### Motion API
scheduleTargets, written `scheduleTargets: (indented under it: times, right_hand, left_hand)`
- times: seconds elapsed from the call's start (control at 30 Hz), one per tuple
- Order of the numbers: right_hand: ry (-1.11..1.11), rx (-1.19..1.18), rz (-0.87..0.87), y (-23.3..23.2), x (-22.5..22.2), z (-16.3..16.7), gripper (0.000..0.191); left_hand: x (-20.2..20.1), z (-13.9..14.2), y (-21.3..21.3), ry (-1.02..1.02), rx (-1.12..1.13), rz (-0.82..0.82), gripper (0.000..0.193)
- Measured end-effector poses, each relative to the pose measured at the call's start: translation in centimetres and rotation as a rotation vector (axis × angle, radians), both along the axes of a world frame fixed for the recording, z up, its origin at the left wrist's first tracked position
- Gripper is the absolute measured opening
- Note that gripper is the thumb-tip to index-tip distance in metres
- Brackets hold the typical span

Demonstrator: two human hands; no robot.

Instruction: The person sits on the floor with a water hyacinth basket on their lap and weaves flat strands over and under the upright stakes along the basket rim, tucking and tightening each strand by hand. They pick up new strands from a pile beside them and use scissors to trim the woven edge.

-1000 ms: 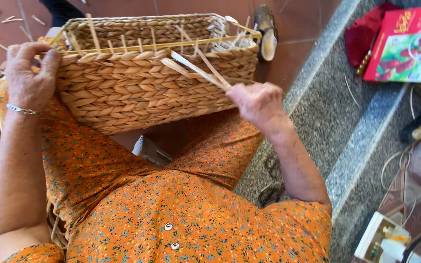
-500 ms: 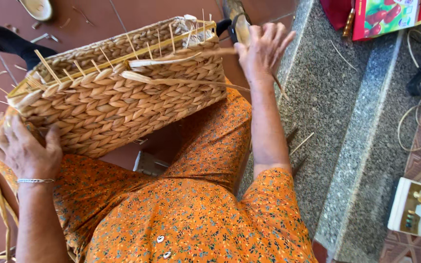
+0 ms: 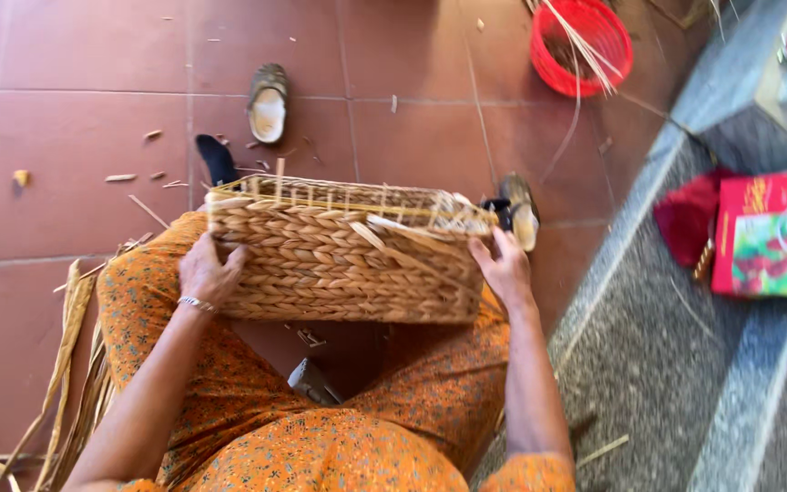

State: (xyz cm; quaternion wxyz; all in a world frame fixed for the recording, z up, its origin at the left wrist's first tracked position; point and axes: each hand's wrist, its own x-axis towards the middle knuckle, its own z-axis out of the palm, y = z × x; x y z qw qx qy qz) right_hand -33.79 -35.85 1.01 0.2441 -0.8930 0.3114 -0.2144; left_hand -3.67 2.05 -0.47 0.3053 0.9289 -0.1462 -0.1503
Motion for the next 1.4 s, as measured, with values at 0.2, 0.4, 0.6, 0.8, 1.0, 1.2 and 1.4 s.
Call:
scheduleTargets:
  times: [0.2,0.4,0.6,0.8,1.0,1.2,1.4]
  right_hand:
    - [0.031,0.354,-0.043,3.9,-3.0,0.3,0.076]
    - [0.061,-0.011,0.037,9.8,-4.3,0.7,0.095]
    - [-0.031,0.125,-0.095,7.4,-3.6,-0.8,0.048]
    - [-0.142,0.260,-0.148,4.8,-2.3,-1.8,0.027]
    - [-0.147,0.402,-0.196,3.8,-2.6,-2.5,0.027]
    - [-0.108,0.397,-0.237,3.4,-3.4,-3.9,0.034]
    - [-0.117,0.475,-0.235,3.1,-2.6,-3.1,0.037]
  left_hand:
    - [2.6,-0.2,-1.3,-0.213,-0.295,0.049,0.042]
    - [3.1,-0.5,-1.0,-0.301,-0.357,-0.003,0.049]
    - [3.5,1.4,-1.5,-0.094,-0.265,-0.039,0.050]
    - [5.8,3.8,3.8,-0.225,-0.492,-0.017,0.056]
    - [7.5,1.4,14.8,-0.311,-0.220,0.286,0.029]
    - [2.7,-3.5,19.7,0.321,0.495,0.446,0.086]
    - [-2.1,-5.7,20.2,0.319,0.658,0.385,0.066]
